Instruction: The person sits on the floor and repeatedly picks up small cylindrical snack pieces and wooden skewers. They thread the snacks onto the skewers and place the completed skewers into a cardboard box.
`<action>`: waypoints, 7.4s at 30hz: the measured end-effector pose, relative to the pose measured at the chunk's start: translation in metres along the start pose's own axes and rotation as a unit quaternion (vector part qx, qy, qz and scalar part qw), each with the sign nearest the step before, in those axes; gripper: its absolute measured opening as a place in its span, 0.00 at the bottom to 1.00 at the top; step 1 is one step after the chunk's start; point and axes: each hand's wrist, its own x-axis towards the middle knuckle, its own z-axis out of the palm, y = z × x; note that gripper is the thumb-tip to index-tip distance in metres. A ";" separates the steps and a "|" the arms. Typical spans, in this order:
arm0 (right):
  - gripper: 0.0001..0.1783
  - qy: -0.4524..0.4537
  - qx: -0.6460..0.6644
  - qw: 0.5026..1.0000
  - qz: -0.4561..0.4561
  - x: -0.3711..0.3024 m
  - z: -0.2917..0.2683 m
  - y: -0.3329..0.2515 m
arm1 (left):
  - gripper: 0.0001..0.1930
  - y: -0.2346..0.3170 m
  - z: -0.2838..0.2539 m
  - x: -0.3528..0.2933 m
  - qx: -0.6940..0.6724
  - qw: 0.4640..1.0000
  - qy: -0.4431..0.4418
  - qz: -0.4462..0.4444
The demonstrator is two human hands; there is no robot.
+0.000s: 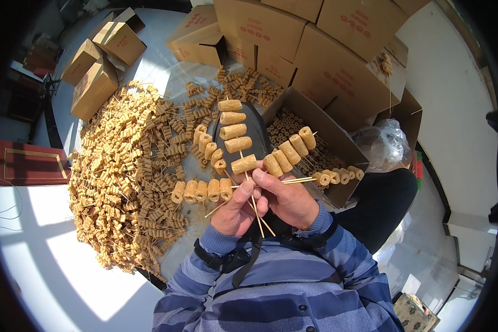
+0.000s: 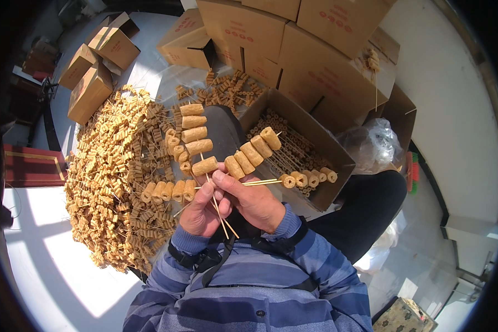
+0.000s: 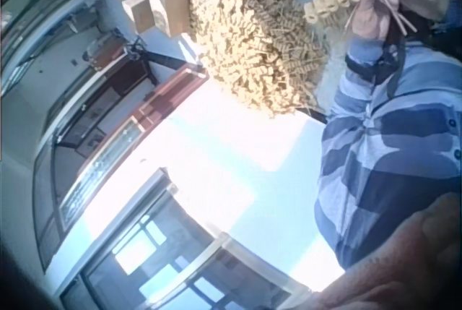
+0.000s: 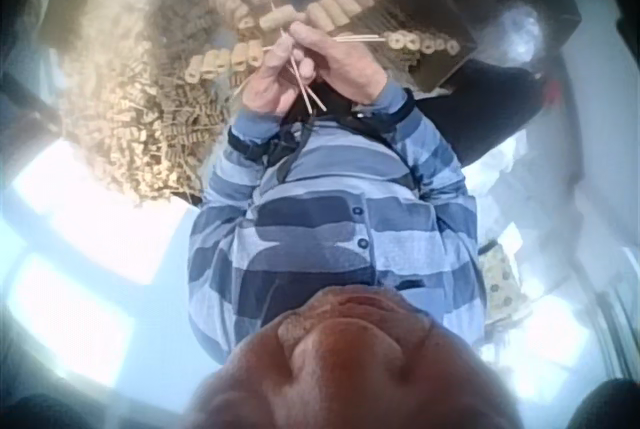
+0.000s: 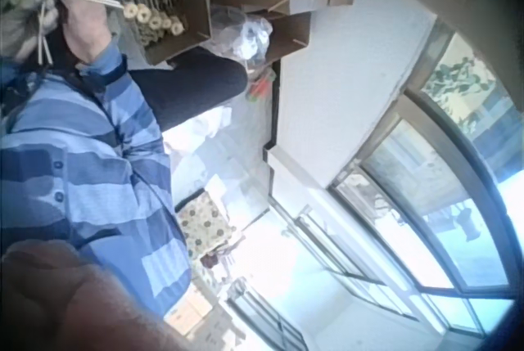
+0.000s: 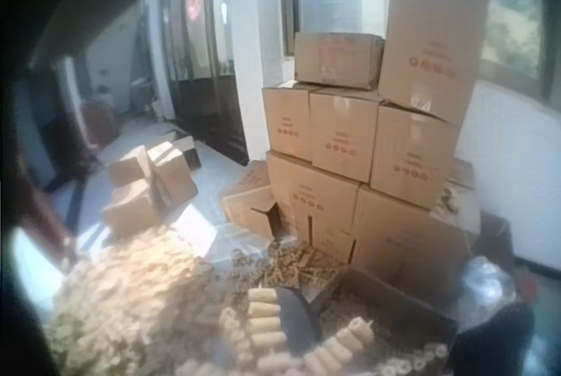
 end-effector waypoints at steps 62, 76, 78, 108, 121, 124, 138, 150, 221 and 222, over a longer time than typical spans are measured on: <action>0.18 0.000 -0.065 0.998 0.018 -0.053 -0.047 -0.005 | 0.29 0.035 -0.004 0.025 0.190 0.980 -0.030 -0.045; 0.16 0.157 -0.311 0.937 0.006 -0.049 -0.043 0.006 | 0.29 0.020 0.012 0.040 0.136 0.985 -0.076 0.074; 0.15 0.168 -0.363 0.916 0.019 -0.049 -0.042 0.007 | 0.26 0.010 0.016 0.042 0.126 0.985 -0.069 0.090; 0.20 0.099 -0.245 0.964 0.015 -0.057 -0.045 0.007 | 0.27 -0.006 0.008 0.065 -0.011 0.997 0.008 0.080; 0.18 0.099 -0.242 0.965 -0.040 -0.049 -0.045 0.017 | 0.31 -0.013 0.017 0.063 -0.020 0.994 0.021 0.104; 0.17 0.104 -0.220 0.968 -0.054 -0.048 -0.043 0.015 | 0.30 -0.015 0.019 0.063 -0.029 0.995 0.017 0.090; 0.17 0.191 -0.271 0.942 -0.043 -0.049 -0.053 0.005 | 0.28 -0.002 0.010 0.068 -0.037 0.994 0.027 0.103; 0.20 0.232 -0.606 0.742 -0.166 -0.050 -0.062 0.009 | 0.37 -0.015 0.023 0.065 -0.033 0.996 -0.009 0.077; 0.43 0.260 -0.598 0.703 -0.284 -0.052 -0.027 0.008 | 0.42 -0.037 -0.003 0.068 0.096 0.989 -0.108 0.021; 0.43 0.264 -0.582 0.713 -0.290 -0.054 -0.031 0.006 | 0.41 -0.038 -0.003 0.070 0.099 0.989 -0.112 0.006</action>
